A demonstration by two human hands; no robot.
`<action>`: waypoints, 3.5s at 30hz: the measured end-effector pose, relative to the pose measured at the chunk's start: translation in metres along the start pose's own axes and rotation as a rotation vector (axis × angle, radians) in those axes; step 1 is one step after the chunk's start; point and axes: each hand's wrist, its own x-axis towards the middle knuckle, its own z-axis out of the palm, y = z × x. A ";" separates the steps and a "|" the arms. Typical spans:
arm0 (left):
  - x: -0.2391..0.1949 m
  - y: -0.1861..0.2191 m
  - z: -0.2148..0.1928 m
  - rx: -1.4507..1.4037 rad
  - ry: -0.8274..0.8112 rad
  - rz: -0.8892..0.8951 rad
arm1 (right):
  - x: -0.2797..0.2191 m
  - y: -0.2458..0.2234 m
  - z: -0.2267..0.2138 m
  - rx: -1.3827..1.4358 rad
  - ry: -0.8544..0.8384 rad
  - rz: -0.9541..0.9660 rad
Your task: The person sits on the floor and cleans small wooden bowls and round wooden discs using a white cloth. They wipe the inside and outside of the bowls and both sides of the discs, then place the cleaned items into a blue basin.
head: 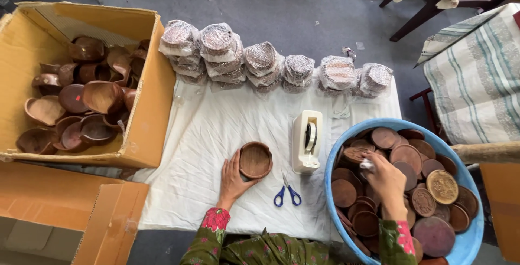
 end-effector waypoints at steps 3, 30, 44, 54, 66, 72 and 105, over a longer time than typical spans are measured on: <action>-0.017 -0.015 0.020 -0.179 0.104 -0.028 | -0.014 -0.023 -0.027 0.035 0.114 0.093; 0.002 0.084 -0.053 -2.247 -0.547 -0.606 | -0.067 -0.293 0.060 0.640 0.043 -0.258; 0.019 0.090 -0.067 -2.244 -0.487 -0.592 | -0.049 -0.291 0.070 0.455 -0.013 -0.310; 0.027 0.092 -0.067 -0.938 0.240 -0.142 | -0.089 -0.257 0.190 1.423 -0.361 0.331; 0.034 0.032 -0.047 -1.316 -0.267 -0.480 | -0.053 -0.256 0.138 1.410 0.021 0.520; 0.003 -0.008 0.014 -2.059 -0.427 -0.879 | -0.039 -0.274 0.086 1.000 0.291 0.142; -0.026 0.052 -0.090 -0.533 -0.297 -0.029 | -0.111 -0.202 0.177 1.393 -0.133 0.796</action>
